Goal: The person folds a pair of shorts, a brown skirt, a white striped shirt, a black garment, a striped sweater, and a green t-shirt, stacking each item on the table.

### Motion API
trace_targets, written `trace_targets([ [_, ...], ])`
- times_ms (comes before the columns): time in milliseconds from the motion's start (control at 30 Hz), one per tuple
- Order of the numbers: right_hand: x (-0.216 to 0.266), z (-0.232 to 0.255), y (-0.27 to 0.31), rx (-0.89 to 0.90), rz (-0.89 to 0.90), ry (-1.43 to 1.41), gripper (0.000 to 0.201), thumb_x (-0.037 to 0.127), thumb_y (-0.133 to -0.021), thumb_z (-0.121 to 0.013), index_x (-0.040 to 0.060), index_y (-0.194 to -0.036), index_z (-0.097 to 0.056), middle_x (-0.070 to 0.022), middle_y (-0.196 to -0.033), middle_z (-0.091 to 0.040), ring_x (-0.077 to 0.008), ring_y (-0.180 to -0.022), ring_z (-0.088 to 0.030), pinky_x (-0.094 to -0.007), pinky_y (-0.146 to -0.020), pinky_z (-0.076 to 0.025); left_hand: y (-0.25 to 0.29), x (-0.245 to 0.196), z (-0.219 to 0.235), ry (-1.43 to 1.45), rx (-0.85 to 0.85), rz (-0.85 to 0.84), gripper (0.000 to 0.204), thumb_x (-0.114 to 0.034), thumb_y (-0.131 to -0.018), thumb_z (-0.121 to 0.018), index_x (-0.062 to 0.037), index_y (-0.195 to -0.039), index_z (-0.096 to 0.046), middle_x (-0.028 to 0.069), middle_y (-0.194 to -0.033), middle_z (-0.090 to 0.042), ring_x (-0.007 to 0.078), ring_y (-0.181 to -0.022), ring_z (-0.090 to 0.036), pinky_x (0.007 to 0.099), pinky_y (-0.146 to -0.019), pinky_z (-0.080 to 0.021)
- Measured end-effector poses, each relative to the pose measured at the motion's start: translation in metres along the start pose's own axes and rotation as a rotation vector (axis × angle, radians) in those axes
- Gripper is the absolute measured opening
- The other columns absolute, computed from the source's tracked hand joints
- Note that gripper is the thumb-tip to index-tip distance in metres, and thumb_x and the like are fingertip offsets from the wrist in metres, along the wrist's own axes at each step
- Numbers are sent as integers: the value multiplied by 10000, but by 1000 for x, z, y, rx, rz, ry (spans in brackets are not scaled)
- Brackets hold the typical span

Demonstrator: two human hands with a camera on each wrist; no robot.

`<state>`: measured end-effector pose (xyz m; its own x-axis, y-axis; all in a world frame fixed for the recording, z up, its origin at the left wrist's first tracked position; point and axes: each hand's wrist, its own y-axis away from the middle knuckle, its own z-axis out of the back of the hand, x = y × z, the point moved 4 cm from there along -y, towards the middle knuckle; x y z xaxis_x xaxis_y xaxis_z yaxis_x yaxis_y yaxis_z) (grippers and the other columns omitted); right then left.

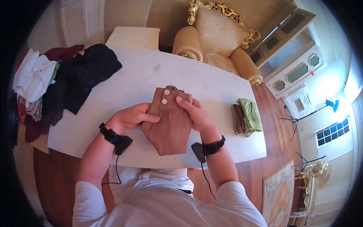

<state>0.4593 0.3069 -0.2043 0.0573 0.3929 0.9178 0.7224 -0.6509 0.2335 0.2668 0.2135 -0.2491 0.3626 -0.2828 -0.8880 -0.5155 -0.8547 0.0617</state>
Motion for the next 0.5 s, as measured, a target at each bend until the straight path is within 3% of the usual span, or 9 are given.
trace_targets([
  [133, -2, 4, 4, -48, -39, -63, 498, 301, -1082, -611, -28, -1448, -533, -135, -1363, -648, -225, -1241, -639, -384, -1065, -528, -2, 2, 3, 106, -54, -53, 498, -105, -1025, -637, 17, -1487, -497, 100, -1442, -595, 208, -1319, -589, 368, -1132, -466],
  [233, -25, 18, 6, 9, -10, -193, 535, 289, -1058, -628, -19, -1476, -498, -156, -1412, -616, -269, -1302, -609, -442, -1119, -496, -2, 1, 7, 137, -61, -87, 504, -96, -1030, -619, 13, -1502, -479, 98, -1451, -591, 210, -1334, -579, 373, -1138, -462],
  [333, -42, 8, 19, 127, 20, -191, 636, 305, -1010, -688, -6, -1513, -453, -156, -1470, -568, -286, -1349, -573, -461, -1155, -462, -1, -2, 7, 137, -53, -114, 538, -80, -1025, -601, 38, -1525, -442, 108, -1488, -567, 216, -1363, -557, 371, -1163, -430],
  [500, -57, -5, 36, 112, 75, -118, 773, 308, -954, -762, 37, -1573, -386, -140, -1524, -519, -289, -1402, -522, -454, -1165, -449, -1, 0, 6, 162, -28, -121, 565, -66, -1023, -585, 26, -1555, -414, 113, -1526, -539, 221, -1398, -529, 377, -1180, -411],
])
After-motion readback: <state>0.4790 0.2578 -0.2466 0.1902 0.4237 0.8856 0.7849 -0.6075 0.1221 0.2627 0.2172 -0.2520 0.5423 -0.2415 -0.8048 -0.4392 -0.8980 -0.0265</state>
